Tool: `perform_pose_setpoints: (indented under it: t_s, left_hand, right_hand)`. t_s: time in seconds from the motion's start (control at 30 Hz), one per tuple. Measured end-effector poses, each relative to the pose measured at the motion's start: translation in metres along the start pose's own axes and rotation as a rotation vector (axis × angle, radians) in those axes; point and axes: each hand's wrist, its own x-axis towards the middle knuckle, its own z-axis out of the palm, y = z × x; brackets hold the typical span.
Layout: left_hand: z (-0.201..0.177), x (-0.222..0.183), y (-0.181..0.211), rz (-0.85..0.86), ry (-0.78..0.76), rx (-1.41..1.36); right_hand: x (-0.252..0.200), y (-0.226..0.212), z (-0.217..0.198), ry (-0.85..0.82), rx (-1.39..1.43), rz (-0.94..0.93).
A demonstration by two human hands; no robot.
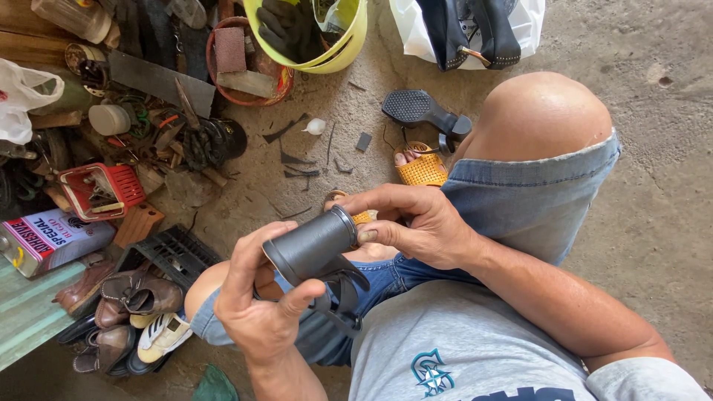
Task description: Repairing a shoe by gluing the heel back on
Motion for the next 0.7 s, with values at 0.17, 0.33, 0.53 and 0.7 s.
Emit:
perform_pose_setpoints:
  t_s: [0.17, 0.33, 0.53, 0.7]
  left_hand:
    - [-0.001, -0.009, -0.004, 0.246, 0.019, 0.207]
    - [-0.004, -0.018, -0.006, 0.563, 0.026, 0.473]
    - [-0.008, -0.023, -0.004, 0.728, -0.018, 0.691]
    - [-0.007, -0.016, 0.002, 0.798, -0.058, 0.805]
  right_hand:
    - [0.004, -0.003, -0.006, -0.046, -0.193, -0.197]
    - [0.008, -0.017, -0.006, -0.151, -0.209, -0.207]
    - [-0.001, -0.006, -0.008, -0.145, -0.188, -0.069]
    - [-0.001, -0.006, -0.007, -0.181, -0.213, -0.025]
